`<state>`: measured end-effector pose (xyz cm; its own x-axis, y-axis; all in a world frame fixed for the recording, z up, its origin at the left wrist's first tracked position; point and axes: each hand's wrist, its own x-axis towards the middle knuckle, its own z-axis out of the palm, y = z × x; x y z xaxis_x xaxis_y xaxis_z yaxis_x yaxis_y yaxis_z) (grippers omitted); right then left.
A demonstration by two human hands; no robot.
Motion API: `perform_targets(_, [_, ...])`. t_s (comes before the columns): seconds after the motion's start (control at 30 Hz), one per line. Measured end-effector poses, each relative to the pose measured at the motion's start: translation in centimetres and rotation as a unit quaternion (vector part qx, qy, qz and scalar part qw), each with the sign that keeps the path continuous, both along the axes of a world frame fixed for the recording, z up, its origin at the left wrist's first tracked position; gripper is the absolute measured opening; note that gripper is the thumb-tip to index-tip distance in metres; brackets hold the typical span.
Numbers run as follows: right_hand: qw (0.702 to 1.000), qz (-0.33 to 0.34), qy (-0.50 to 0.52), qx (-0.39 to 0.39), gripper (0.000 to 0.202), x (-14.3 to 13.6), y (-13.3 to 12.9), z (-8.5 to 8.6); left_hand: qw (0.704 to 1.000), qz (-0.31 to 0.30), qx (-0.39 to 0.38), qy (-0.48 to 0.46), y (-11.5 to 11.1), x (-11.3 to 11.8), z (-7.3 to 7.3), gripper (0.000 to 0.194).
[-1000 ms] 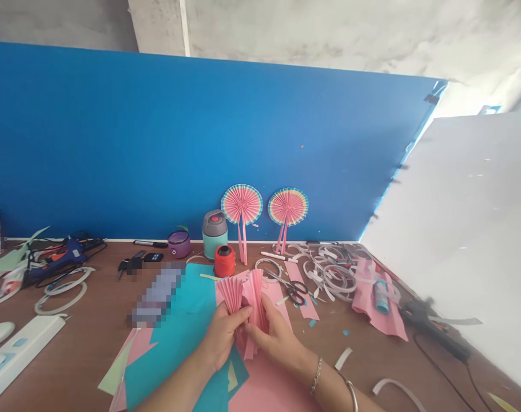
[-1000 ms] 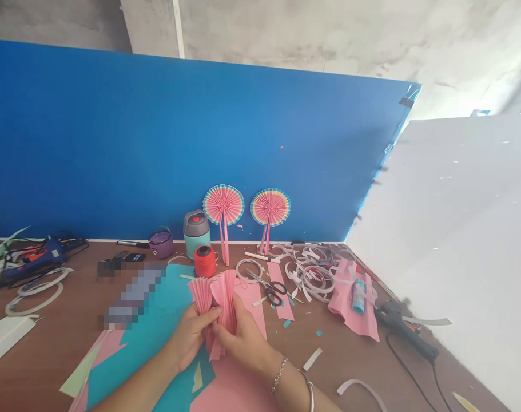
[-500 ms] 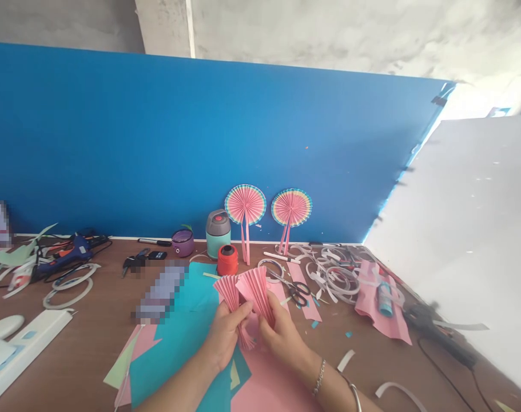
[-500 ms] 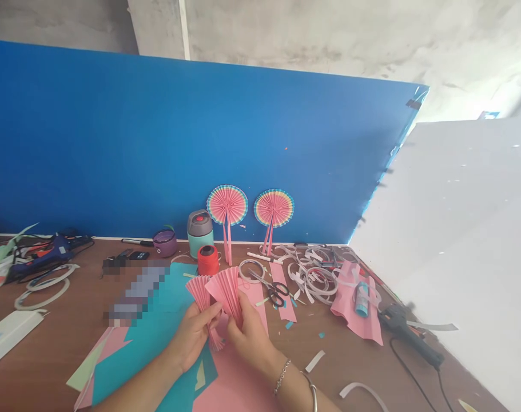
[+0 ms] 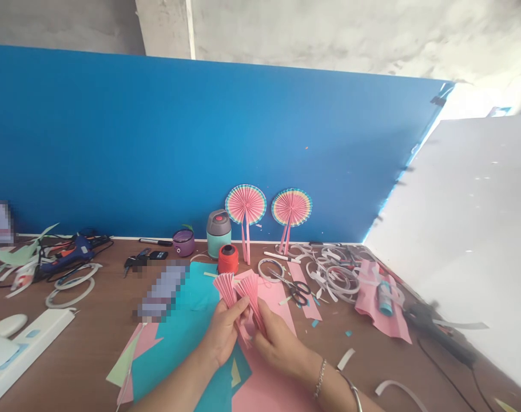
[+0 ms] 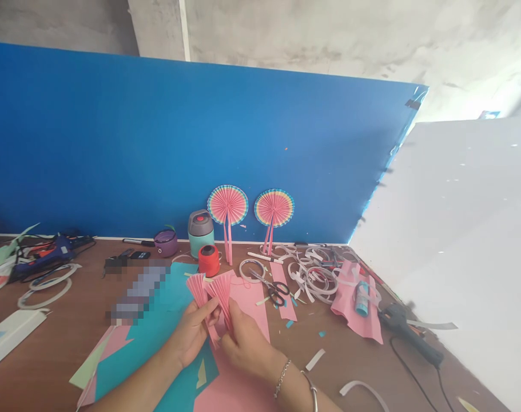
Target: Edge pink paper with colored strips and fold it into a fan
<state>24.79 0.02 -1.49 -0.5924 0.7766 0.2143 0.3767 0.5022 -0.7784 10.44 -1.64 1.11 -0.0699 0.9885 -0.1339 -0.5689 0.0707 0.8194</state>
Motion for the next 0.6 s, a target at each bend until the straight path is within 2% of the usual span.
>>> perform_targets(0.13, [0.997, -0.021, -0.054, 0.046, 0.026, 0.04, 0.03, -0.26, 1.000, -0.005, -0.005, 0.006, 0.06, -0.06, -0.22, 0.034])
perform_targets(0.27, [0.998, -0.044, -0.042, 0.030, 0.013, -0.04, 0.30, -0.06, 1.000, -0.012, -0.004, 0.001, -0.07, 0.08, 0.08, 0.034])
perform_targets(0.37, [0.997, -0.074, 0.017, 0.015, 0.016, -0.15, 0.57, 0.06, 0.999, -0.026, -0.002, -0.020, -0.27, 0.24, 0.47, 0.035])
perform_targets(0.47, [0.988, -0.134, 0.073, 0.023, 0.021, -0.26, 0.67, 0.19, 0.999, -0.022, -0.016, -0.033, -0.41, 0.42, 0.51, 0.037])
perform_targets(0.6, [0.977, -0.196, 0.074, 0.038, 0.029, -0.30, 0.55, 0.31, 0.999, -0.026, -0.033, -0.032, -0.52, 0.63, 0.09, 0.040])
